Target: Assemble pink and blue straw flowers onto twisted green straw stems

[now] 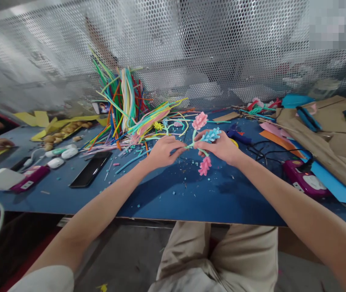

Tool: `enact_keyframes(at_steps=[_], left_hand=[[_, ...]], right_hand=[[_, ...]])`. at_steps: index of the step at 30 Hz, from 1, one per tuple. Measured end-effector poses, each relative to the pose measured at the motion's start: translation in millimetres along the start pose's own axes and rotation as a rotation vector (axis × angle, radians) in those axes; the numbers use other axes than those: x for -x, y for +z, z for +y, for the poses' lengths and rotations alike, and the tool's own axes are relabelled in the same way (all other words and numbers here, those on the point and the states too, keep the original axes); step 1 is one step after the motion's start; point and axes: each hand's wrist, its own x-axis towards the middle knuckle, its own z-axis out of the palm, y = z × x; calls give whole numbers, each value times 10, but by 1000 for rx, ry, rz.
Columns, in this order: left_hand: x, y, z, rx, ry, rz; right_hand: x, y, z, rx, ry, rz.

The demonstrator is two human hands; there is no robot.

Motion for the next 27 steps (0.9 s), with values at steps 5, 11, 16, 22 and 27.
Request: enact_keyframes(at_steps=[5,11,16,22,27], left_hand=[[5,-10,-11,-75,-14,23],[-7,-16,115,-129,48,-30],[-19,-46,169,-175,66,-13],[-49,-63,422,-206,-85,217],[-6,-1,605,-129,-149,221]], right_hand=[[-12,100,124,-156,14,46],[90,152,326,-75,19,93],[143,134,293,124,25,65],[195,268,131,90,-15,356],[224,269,136,230,-40,488]])
